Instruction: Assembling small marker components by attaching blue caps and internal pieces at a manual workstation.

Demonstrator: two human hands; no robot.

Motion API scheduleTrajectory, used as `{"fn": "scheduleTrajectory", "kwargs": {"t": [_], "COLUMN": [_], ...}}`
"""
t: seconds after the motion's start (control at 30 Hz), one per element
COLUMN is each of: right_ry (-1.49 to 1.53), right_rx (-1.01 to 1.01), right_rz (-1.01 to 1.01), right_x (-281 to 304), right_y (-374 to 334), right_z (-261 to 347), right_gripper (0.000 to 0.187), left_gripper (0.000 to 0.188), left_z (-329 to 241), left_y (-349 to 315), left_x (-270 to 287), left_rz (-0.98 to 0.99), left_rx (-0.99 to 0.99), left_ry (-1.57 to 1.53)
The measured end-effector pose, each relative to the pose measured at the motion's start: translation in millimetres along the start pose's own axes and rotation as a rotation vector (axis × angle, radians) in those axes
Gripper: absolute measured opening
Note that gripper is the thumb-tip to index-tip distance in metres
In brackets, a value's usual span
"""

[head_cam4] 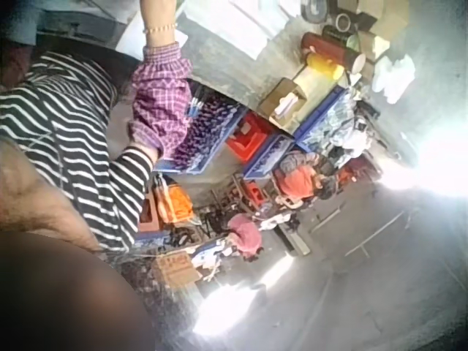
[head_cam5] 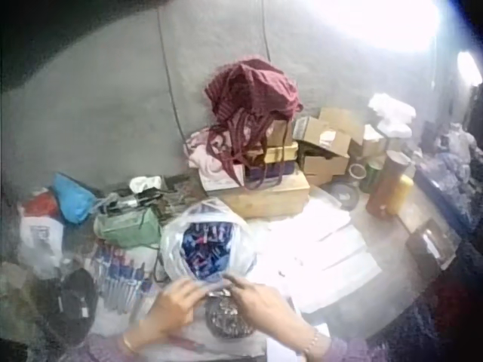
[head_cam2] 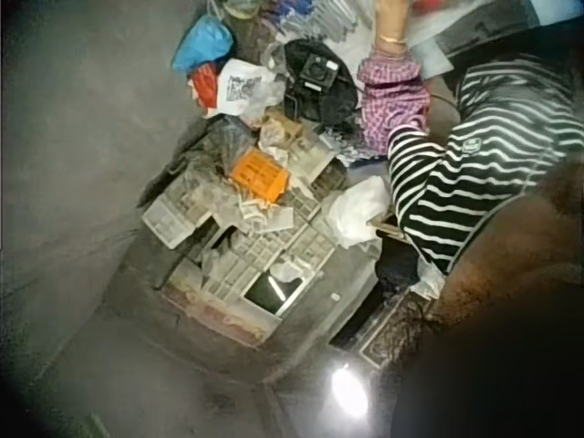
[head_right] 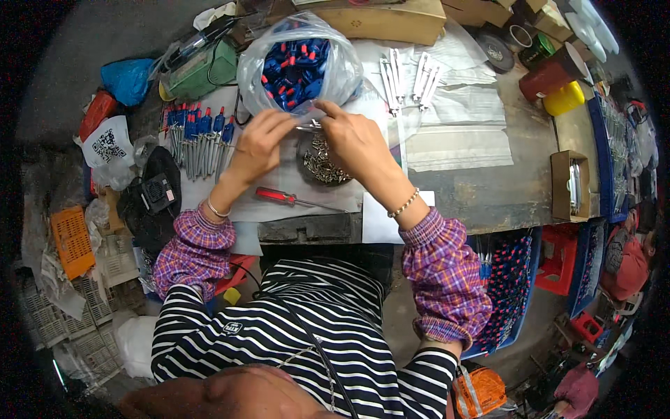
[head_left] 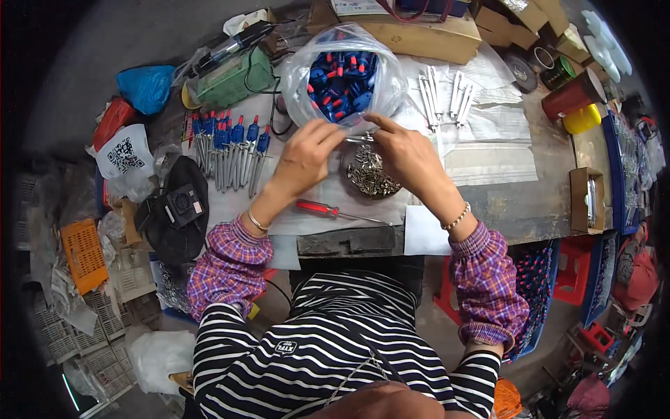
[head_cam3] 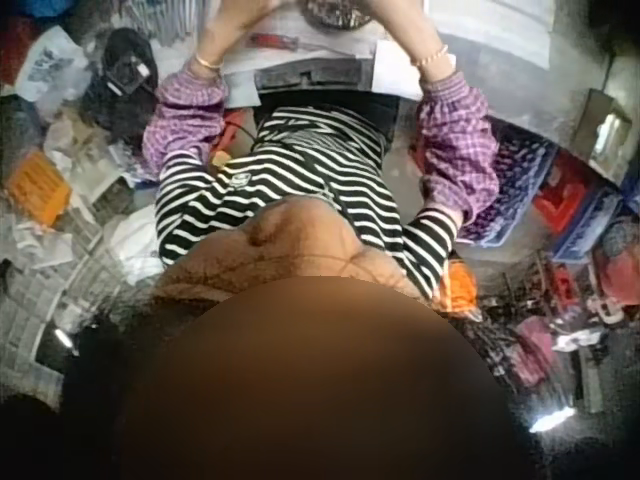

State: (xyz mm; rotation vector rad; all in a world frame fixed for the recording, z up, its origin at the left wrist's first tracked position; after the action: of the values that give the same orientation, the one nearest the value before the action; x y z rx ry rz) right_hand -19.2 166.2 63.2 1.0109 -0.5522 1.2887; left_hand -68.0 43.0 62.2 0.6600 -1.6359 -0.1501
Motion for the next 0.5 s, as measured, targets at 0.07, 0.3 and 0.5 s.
{"fn": "scheduleTrajectory", "kwargs": {"t": [0.07, 0.3, 0.5], "right_ry": [-0.002, 0.017, 0.398], "right_rx": [-0.015, -0.056, -0.125], "right_rz": [0.010, 0.053, -0.126], "right_x": [-8.6, -15.7, 12.9], "right_y": [-3.8, -2.3, -21.2], "right_z": [-9.6, -24.5, -21.4], "right_gripper": [0.003, 0.003, 0.012], "left_gripper": [0.042, 0.026, 0.021], "left_z": [4.1, 22.2, 23.2], "left_y": [-4.3, 9.9, 31.2], "left_x": [-1.6, 4.4, 2.4], "left_rz": [-0.017, -0.105, -0.129], "left_rx": [0.020, 0.151, 0.203], "left_ry": [-0.037, -0.222, -0.075]}}
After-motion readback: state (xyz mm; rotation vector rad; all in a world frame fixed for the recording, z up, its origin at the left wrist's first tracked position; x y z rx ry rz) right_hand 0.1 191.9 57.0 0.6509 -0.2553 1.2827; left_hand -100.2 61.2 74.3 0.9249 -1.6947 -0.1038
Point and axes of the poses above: each hand's wrist, its own y-axis towards the middle knuckle, its own x-axis out of the back of the hand, z = x × y, the point moved 8 cm from there along y, towards the middle knuckle, and after that the axes turned 3 degrees about -x, right-handed, at the moved point
